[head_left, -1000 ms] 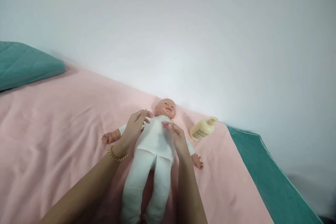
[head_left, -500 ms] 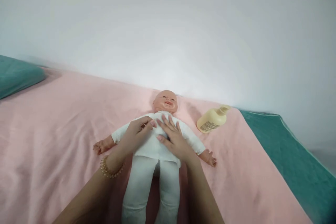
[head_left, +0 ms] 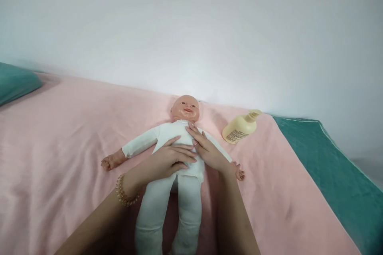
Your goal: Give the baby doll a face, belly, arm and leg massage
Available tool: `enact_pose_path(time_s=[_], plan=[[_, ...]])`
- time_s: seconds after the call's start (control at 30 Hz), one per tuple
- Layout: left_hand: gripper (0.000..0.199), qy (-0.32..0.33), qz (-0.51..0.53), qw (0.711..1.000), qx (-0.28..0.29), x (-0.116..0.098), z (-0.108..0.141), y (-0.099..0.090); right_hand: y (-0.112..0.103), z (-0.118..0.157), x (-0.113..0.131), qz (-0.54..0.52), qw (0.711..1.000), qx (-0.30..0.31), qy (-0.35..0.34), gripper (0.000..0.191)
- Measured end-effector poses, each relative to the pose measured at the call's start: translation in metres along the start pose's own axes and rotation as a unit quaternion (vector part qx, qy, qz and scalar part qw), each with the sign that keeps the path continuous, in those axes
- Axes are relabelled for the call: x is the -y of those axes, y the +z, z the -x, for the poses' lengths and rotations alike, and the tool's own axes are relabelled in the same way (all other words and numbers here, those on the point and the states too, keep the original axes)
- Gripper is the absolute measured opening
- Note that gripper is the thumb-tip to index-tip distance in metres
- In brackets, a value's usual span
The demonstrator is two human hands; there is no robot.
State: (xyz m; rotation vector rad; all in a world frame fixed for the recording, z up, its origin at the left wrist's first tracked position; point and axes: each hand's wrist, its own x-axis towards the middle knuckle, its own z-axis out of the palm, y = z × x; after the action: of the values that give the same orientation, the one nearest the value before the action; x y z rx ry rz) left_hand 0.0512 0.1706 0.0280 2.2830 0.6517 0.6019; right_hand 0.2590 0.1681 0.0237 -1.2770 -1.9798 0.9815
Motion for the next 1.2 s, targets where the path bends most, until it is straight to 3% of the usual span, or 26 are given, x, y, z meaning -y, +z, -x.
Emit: enact_pose_path(time_s=[0.2, 0.47, 0.8, 0.9, 1.03, 1.2], plan=[[0.041, -0.031, -0.066, 0.997, 0.023, 0.01, -0.001, -0.005, 0.0, -0.001, -0.001, -0.031, 0.999, -0.012, 0.002, 0.049], [0.047, -0.097, -0.121, 0.983, -0.102, 0.033, -0.003, 0.003, 0.001, -0.002, 0.0, -0.014, 1.0, 0.002, 0.016, 0.053], [0.046, -0.219, -0.305, 0.899, -0.225, 0.045, 0.002, 0.004, 0.013, 0.0, 0.023, 0.138, 0.989, -0.008, 0.055, 0.054], [0.045, -0.227, -0.321, 0.891, -0.225, 0.047, 0.005, 0.002, 0.016, 0.004, 0.042, 0.159, 0.987, 0.019, 0.031, 0.052], [0.045, -0.22, -0.329, 0.899, -0.189, 0.045, 0.006, -0.002, 0.018, 0.01, 0.062, 0.14, 0.984, 0.109, -0.022, 0.045], [0.048, -0.232, -0.333, 0.901, -0.153, 0.043, 0.006, -0.003, 0.019, 0.01, 0.062, 0.137, 0.978, 0.153, -0.029, 0.043]])
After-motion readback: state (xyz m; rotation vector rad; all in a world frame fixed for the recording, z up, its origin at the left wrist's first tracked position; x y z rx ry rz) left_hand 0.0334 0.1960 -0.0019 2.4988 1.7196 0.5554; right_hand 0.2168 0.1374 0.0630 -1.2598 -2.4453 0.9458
